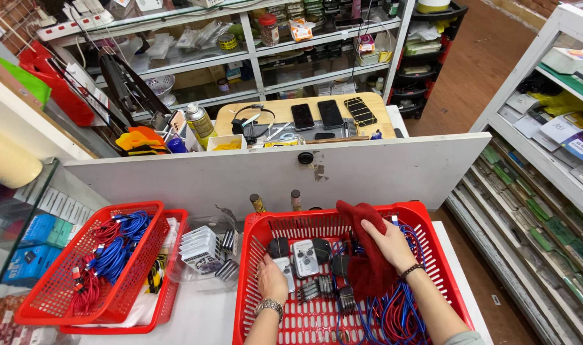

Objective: The person sorts small packaged electronics accessories from a red basket on the counter. They pick up boxed items and chargers one at a time, wipe some items with a red cloth, and stack the boxes in a pile beside the basket.

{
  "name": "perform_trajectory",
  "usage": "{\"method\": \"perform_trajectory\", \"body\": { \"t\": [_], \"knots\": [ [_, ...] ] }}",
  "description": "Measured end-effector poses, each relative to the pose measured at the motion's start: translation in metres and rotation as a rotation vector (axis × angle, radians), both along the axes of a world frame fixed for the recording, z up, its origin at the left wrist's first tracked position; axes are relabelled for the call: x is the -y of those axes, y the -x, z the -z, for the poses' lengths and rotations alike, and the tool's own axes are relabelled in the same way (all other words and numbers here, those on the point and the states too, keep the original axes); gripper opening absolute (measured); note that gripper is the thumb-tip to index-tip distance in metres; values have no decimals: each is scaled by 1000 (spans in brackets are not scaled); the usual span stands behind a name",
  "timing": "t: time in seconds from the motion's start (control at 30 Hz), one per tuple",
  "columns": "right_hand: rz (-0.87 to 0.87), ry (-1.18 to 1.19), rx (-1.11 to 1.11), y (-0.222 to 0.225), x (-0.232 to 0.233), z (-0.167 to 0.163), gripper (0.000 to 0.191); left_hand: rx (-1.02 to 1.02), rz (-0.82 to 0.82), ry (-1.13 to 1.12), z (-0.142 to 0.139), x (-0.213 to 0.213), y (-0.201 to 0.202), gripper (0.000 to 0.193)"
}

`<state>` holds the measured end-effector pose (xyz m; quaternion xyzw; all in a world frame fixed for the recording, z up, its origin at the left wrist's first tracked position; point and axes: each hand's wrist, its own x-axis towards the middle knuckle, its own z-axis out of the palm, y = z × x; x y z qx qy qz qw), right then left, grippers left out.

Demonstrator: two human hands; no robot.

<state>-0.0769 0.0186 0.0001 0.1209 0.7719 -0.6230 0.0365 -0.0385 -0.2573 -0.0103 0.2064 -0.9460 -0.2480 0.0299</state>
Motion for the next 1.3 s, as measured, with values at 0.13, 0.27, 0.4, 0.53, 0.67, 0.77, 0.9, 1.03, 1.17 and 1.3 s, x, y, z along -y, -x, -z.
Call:
{"method": "perform_trajectory", "body": {
  "t": [0.13,0.27,0.4,0.53,0.67,0.77,0.9,1.03,1.17,1.3],
  "knots": [
    [-33,-32,39,-1,4,3,50,-180,119,-14,-8,-25,5,50],
    [-71,-120,-82,-2,2,10,50,90,31,-232,-5,-30,21,65],
    [-26,-238,-109,-4,5,14,50,-97,22,-354,3,-23,30,46],
    [-18,-178,-60,-19,53,21,45,21,-123,-1247,2,-40,25,43],
    [-81,-394,-565,-38,114,27,56,-90,-228,-1817,-13,-74,7,60],
    [33,-291,-412,-26,111,16,51,-50,-67,-1645,-19,-77,-1,61],
    [232,-125,-9,1,73,-7,43,-34,223,-1199,-10,-61,-5,50],
    [-20,-43,-343,-7,82,-12,43,-451,434,-519,-1,-56,-5,47],
    [112,17,-313,-15,118,-3,46,-334,282,-683,-5,-72,-14,28],
    [103,18,-192,-24,125,7,48,-368,38,-1017,-16,-67,-10,28]
  ]
}}
